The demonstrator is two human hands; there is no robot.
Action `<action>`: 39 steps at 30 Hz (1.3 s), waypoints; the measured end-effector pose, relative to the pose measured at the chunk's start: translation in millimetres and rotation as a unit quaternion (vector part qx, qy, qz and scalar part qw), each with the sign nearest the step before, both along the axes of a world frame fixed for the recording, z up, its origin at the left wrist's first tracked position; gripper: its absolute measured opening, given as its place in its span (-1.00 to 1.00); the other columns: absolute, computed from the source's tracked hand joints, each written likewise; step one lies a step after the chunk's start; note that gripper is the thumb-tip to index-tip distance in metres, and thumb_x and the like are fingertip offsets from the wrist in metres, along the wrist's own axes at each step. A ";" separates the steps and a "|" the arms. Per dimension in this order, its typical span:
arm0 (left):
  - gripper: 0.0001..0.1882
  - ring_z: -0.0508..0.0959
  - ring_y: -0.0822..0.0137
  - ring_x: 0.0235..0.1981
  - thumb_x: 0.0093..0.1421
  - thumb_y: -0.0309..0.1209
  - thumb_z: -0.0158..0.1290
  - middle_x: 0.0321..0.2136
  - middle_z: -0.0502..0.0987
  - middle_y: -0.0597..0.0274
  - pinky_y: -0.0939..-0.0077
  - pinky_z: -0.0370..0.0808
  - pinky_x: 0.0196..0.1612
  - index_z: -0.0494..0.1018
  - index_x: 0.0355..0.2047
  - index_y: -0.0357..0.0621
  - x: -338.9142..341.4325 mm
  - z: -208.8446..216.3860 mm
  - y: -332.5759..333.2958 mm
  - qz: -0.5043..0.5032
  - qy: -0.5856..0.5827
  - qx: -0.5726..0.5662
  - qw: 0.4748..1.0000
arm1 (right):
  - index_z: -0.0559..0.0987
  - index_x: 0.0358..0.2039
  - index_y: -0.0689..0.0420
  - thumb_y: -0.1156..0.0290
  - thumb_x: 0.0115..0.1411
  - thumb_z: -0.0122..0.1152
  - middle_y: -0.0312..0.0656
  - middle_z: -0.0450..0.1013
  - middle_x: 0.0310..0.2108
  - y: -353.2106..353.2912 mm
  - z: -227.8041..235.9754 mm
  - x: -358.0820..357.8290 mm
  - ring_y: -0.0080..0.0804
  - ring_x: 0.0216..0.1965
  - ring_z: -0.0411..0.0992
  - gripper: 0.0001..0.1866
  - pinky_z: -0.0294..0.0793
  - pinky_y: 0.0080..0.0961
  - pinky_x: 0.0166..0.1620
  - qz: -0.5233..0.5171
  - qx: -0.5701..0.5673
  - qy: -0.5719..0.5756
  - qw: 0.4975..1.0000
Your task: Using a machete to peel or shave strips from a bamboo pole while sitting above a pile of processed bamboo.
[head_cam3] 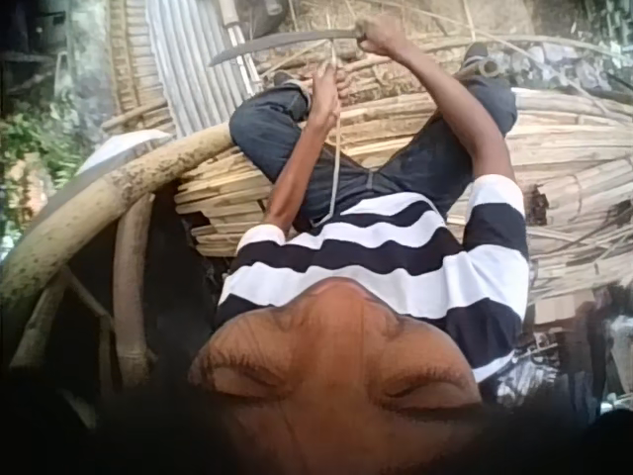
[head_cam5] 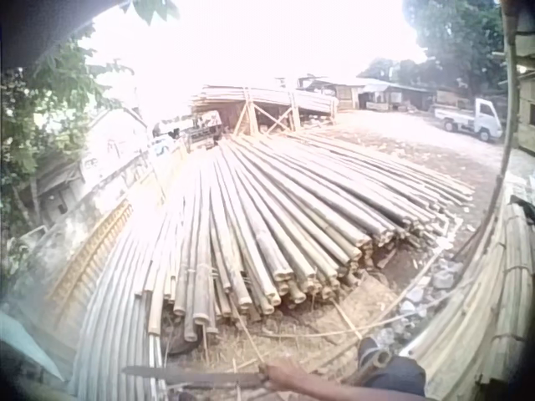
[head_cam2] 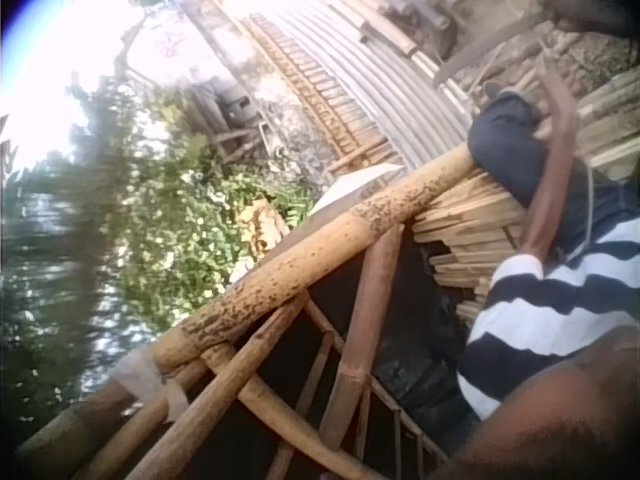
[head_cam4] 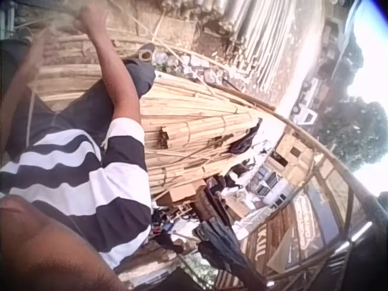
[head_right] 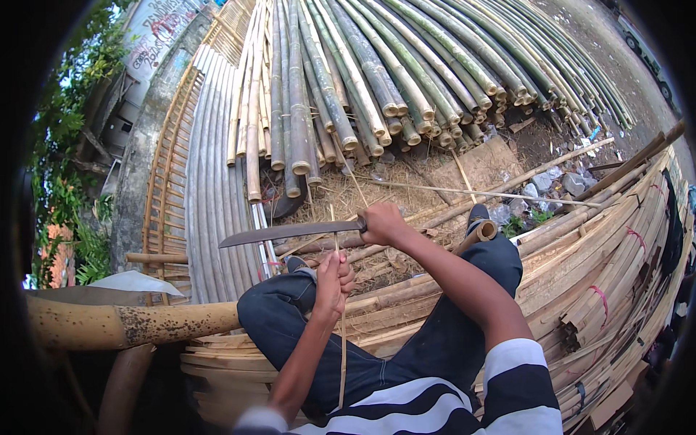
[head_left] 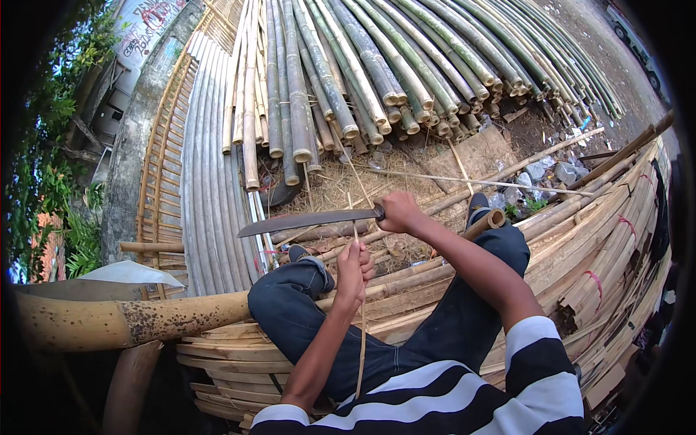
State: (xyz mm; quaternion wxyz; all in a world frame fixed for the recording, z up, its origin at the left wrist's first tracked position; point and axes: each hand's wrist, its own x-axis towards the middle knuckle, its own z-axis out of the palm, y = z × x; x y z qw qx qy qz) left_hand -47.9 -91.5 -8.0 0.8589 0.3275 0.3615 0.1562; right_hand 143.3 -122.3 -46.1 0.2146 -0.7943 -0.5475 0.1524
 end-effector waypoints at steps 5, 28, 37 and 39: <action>-0.76 -0.03 0.68 -0.78 0.36 -0.25 -0.21 -0.73 0.04 0.52 0.75 -0.11 -0.77 0.25 -0.40 -0.11 -30.5 21.5 -48.6 -0.114 0.011 0.006 0.993 | 0.49 -0.62 0.35 0.41 -0.17 0.08 0.09 0.45 -0.58 -23.3 -67.8 108.9 -0.12 -0.58 0.46 -0.79 0.44 -0.26 -0.48 -0.393 -0.014 0.304 0.868; -0.80 0.02 0.68 -0.81 0.33 -0.30 -0.12 -0.74 0.11 0.50 0.78 -0.06 -0.79 0.30 -0.39 -0.14 12.0 -11.0 -9.4 0.001 0.027 0.149 0.988 | 0.54 -0.58 0.21 0.32 -0.21 0.07 0.11 0.45 -0.60 -31.7 19.5 -14.1 0.09 -0.45 0.46 -0.77 0.45 -0.12 -0.31 -0.028 0.047 0.097 0.994; -0.82 0.05 0.65 -0.77 0.33 -0.32 -0.15 -0.67 0.16 0.45 0.79 0.02 -0.74 0.33 -0.31 -0.16 -2.6 -20.1 15.4 -0.040 -0.031 -0.084 0.995 | 0.56 -0.61 0.21 0.30 -0.23 0.10 0.07 0.46 -0.60 -27.7 18.3 -11.0 0.02 -0.47 0.49 -0.77 0.50 -0.18 -0.37 0.022 0.022 0.003 1.000; -0.81 0.05 0.64 -0.75 0.33 -0.32 -0.15 -0.64 0.19 0.42 0.79 0.02 -0.74 0.33 -0.29 -0.19 -4.4 -22.5 12.9 -0.017 -0.057 -0.145 0.988 | 0.56 -0.60 0.18 0.30 -0.22 0.11 0.05 0.47 -0.59 -32.1 14.6 -19.7 0.00 -0.48 0.50 -0.78 0.50 -0.18 -0.37 0.043 0.027 -0.005 0.999</action>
